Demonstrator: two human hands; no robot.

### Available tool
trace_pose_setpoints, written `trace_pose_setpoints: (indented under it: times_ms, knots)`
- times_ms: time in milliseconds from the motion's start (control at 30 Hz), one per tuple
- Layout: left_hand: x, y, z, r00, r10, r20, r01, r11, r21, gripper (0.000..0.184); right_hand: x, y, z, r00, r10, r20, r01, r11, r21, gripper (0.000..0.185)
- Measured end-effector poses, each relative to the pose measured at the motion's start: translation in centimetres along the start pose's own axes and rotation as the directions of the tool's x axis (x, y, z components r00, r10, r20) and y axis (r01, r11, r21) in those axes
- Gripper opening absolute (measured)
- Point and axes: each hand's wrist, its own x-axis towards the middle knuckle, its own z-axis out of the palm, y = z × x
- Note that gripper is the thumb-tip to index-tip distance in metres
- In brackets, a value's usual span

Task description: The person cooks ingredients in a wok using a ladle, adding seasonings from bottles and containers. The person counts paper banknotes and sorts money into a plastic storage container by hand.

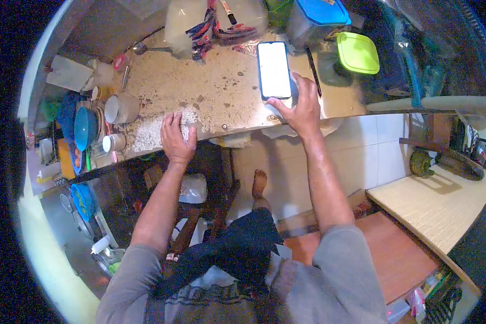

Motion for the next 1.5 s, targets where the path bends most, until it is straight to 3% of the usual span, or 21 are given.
trace_pose_setpoints:
  times_ms: [300, 733, 800, 933, 1000, 1033, 1100, 1167, 1233, 1267, 1300, 1333, 1400, 1433, 1500]
  knots:
    - [0.0, -0.1, 0.2, 1.0, -0.009, 0.026, 0.008, 0.999, 0.035, 0.054, 1.0, 0.5, 0.8, 0.993, -0.112, -0.027, 0.111, 0.993, -0.047, 0.083]
    - [0.1, -0.5, 0.4, 0.998, -0.022, 0.058, 0.02, 0.999, 0.027, 0.057, 3.0, 0.5, 1.5, 0.992, -0.116, 0.051, 0.122, 0.982, -0.147, 0.083]
    - [0.1, -0.5, 0.4, 0.998, -0.021, 0.056, 0.019, 0.999, 0.031, 0.058, 3.0, 0.7, 1.4, 0.997, -0.072, -0.023, 0.071, 0.996, -0.058, 0.082]
    - [0.0, -0.1, -0.2, 0.995, -0.046, 0.091, 0.043, 0.999, 0.034, 0.058, 2.9, 0.2, 1.1, 0.998, 0.061, -0.002, -0.061, 0.998, -0.014, 0.08]
    - [-0.3, -0.2, -0.4, 0.996, -0.033, 0.082, 0.034, 0.999, -0.004, 0.059, 2.5, 1.9, 2.0, 0.996, 0.04, -0.074, -0.054, 0.978, -0.2, 0.079]
    - [-0.3, -0.2, -0.7, 0.988, -0.061, 0.143, 0.056, 0.998, 0.036, 0.061, 2.9, 0.5, 0.8, 0.99, 0.144, -0.008, -0.144, 0.985, -0.092, 0.079]
    - [-0.4, -0.2, -1.0, 0.987, -0.075, 0.14, 0.082, 0.996, -0.044, 0.061, 2.1, 0.8, 0.2, 0.993, 0.109, -0.054, -0.103, 0.989, 0.102, 0.074]
    - [0.1, 0.0, -2.3, 0.965, -0.102, 0.242, 0.128, 0.987, -0.093, 0.063, -0.2, -1.5, -2.0, 0.991, 0.07, -0.114, -0.067, 0.997, 0.024, 0.072]
    - [0.0, 1.3, -5.2, 0.958, -0.044, 0.284, 0.079, 0.99, -0.115, 0.063, -4.6, -3.3, -4.2, 0.966, 0.247, -0.073, -0.237, 0.964, 0.122, 0.072]
    - [-0.9, 2.1, -6.7, 0.938, -0.001, 0.346, 0.046, 0.991, -0.124, 0.062, -7.3, -4.1, -4.8, 0.964, 0.252, -0.09, -0.24, 0.963, 0.122, 0.072]
    - [-2.5, 2.8, -6.7, 0.96, 0.03, 0.277, 0.018, 0.985, -0.17, 0.061, -10.1, -4.8, -5.4, 0.942, 0.274, -0.192, -0.244, 0.955, 0.167, 0.071]
    - [-4.2, 3.7, -7.3, 0.95, 0.086, 0.3, -0.007, 0.967, -0.256, 0.06, -13.0, -5.6, -6.0, 0.909, 0.293, -0.296, -0.237, 0.948, 0.212, 0.07]
    - [-7.8, 5.7, -10.7, 0.883, 0.247, 0.399, -0.045, 0.891, -0.452, 0.054, -19.6, -6.7, -6.2, 0.885, 0.324, -0.333, -0.227, 0.927, 0.3, 0.07]
    - [-9.8, 5.9, -10.5, 0.787, 0.441, 0.431, -0.169, 0.827, -0.536, 0.053, -22.9, -7.8, -6.0, 0.872, 0.36, -0.331, -0.228, 0.898, 0.377, 0.071]
    - [-14.9, 7.4, -12.1, 0.569, 0.629, 0.53, -0.148, 0.712, -0.686, 0.06, -29.8, -14.6, -7.6, 0.85, 0.41, -0.33, -0.255, 0.87, 0.423, 0.072]
